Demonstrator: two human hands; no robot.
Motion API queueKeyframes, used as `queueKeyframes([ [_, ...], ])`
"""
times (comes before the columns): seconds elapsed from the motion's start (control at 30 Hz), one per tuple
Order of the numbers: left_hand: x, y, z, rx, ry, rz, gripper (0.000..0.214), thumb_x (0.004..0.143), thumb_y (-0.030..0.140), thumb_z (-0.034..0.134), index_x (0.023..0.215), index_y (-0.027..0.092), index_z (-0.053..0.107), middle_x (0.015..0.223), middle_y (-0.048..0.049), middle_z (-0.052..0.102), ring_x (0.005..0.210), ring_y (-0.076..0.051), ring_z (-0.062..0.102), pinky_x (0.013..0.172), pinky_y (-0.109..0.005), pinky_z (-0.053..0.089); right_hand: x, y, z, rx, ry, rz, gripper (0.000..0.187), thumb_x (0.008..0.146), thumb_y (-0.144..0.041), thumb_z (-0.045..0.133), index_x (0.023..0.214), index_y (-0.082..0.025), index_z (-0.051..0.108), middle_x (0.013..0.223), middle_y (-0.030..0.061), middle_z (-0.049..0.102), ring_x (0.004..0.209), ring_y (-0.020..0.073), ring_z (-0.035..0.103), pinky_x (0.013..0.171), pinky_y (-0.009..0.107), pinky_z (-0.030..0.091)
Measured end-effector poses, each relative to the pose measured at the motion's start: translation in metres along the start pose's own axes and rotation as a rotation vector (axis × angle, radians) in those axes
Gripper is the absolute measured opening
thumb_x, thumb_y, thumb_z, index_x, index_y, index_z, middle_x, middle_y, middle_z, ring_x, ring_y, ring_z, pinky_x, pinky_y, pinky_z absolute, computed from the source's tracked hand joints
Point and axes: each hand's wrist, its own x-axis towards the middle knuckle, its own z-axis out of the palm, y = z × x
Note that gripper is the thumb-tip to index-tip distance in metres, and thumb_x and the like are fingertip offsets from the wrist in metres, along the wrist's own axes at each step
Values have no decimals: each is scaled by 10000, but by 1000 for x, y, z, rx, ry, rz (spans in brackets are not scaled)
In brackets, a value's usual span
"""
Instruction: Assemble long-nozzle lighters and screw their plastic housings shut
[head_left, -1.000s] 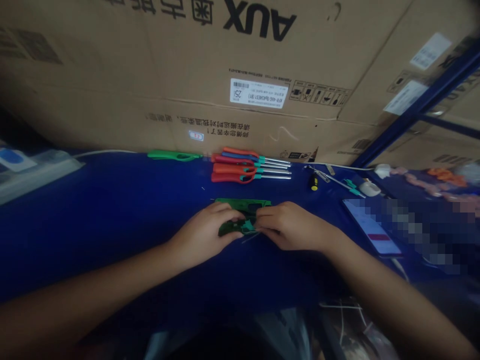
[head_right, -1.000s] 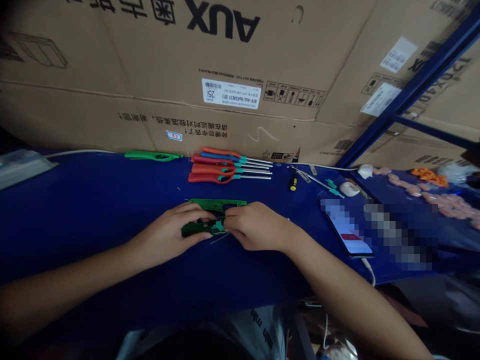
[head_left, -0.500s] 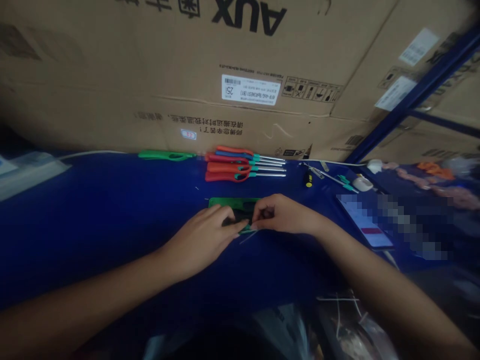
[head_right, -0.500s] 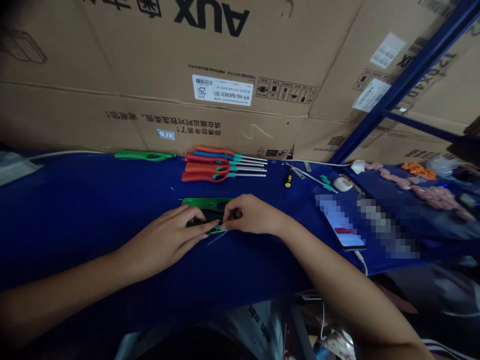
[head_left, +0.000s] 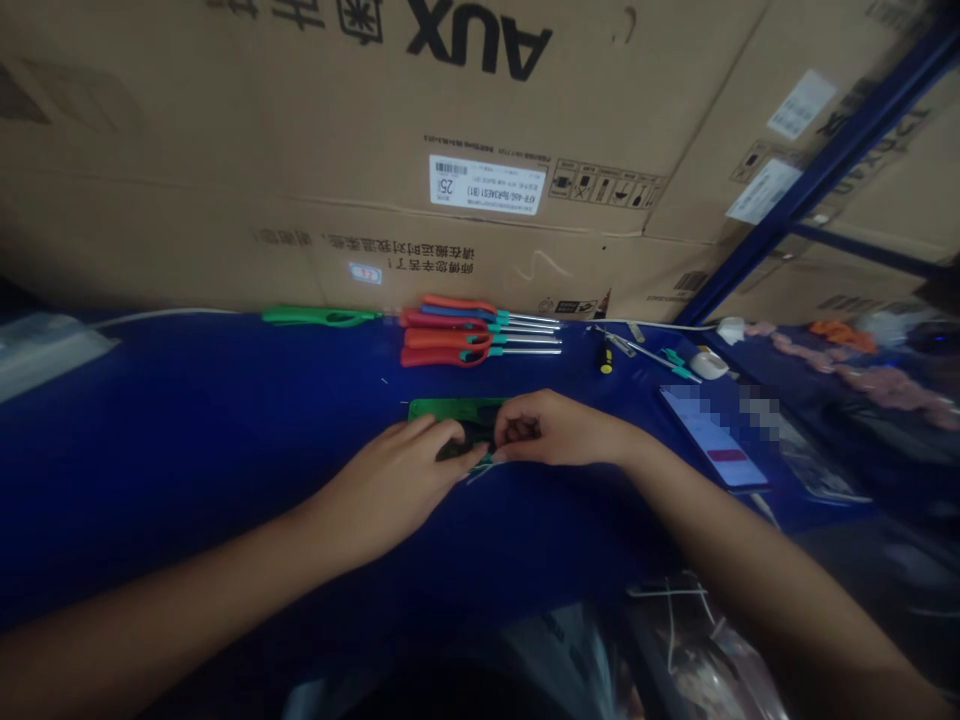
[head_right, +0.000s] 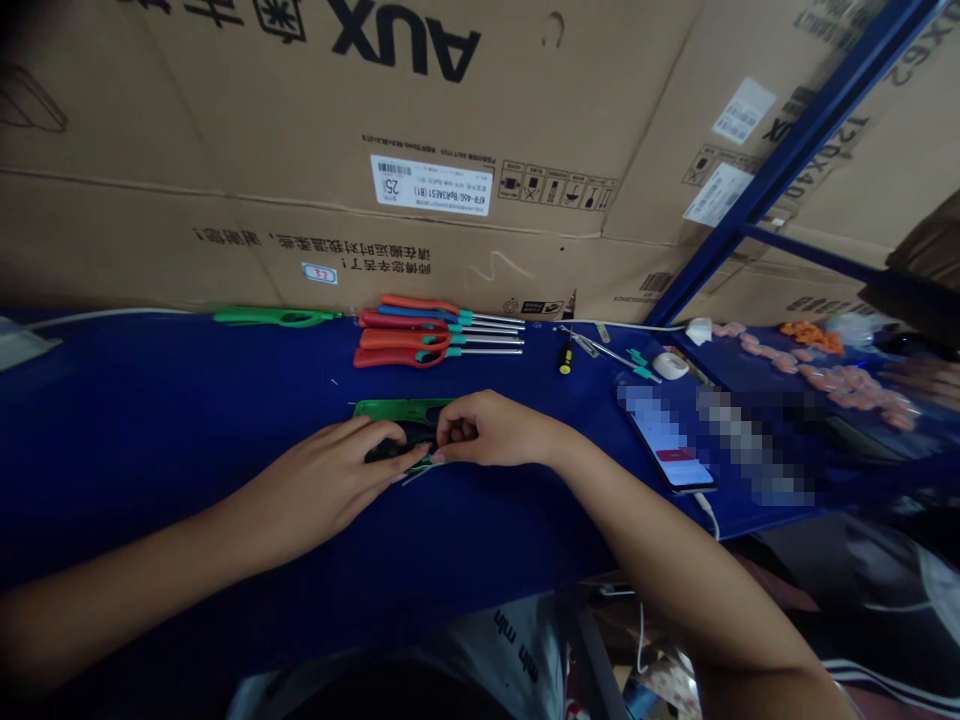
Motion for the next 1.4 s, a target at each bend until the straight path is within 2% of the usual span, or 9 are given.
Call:
queueKeyframes([
  [0.2, 1, 0, -3, -25, -5, -11, 391, 990, 172, 529, 1353, 283, 625, 1109, -84, 627, 984, -260, 610, 833, -418, 541, -2, -1, -1, 8, -23, -20, 194, 808, -317, 768, 854, -147, 688, 653, -45, 537, 604, 89, 491, 549, 205, 384],
  [0.53, -1, 0, -1, -83, 38, -41, 366, 1004, 217, 517, 1348, 279, 624, 1119, -73, 637, 1020, -260, 614, 900, -440, 534, -3, -3, -1, -155, 14, -162, 140, 830, -237, 764, 870, -162, 652, 744, -35, 548, 654, 91, 504, 601, 211, 416],
  [0.67, -1, -3, 3, -179, 83, -50, 312, 1014, 248, 506, 1296, 277, 636, 1115, -51, 648, 1033, -246, 606, 937, -436, 513, -5, -4, 1, -217, 5, -277, 136, 863, -186, 715, 984, -186, 654, 909, -2, 586, 698, 91, 523, 657, 220, 445],
  [0.77, 0, -4, 4, -235, 103, -86, 245, 1010, 270, 522, 1225, 237, 634, 1119, -47, 666, 1051, -247, 604, 955, -434, 497, -6, -5, 2, -273, -10, -323, 121, 891, -157, 670, 1003, -203, 675, 1010, 14, 585, 741, 91, 550, 704, 228, 453],
  [0.9, 0, -3, 3, -275, 101, -94, 216, 1006, 266, 534, 1212, 231, 590, 1126, -37, 670, 1063, -243, 598, 967, -434, 483, -6, -7, 1, -251, -1, -300, 91, 898, -143, 651, 980, -180, 659, 983, 16, 594, 741, 94, 552, 686, 226, 447],
  [1.1, 0, -3, 2, -257, 81, -75, 204, 1019, 249, 499, 1204, 231, 585, 1109, -54, 637, 1049, -246, 585, 936, -429, 494, -6, -8, -1, -156, 16, -183, 102, 897, -97, 589, 960, -174, 613, 720, -43, 553, 612, 87, 491, 579, 209, 395],
  [1.3, 0, -3, 3, -249, 70, -72, 183, 1017, 236, 503, 1177, 228, 591, 1122, -51, 629, 1065, -244, 581, 956, -428, 483, -6, -5, -2, -100, 0, -169, 181, 871, -127, 640, 1038, -172, 590, 740, -46, 556, 636, 85, 527, 589, 195, 430],
  [1.4, 0, -3, 4, -259, 87, -65, 189, 1017, 234, 507, 1188, 222, 585, 1144, -51, 629, 1079, -239, 581, 964, -419, 477, -6, -4, -2, -143, -14, -174, 164, 859, -149, 679, 1016, -161, 633, 758, -34, 564, 648, 87, 526, 595, 197, 436],
])
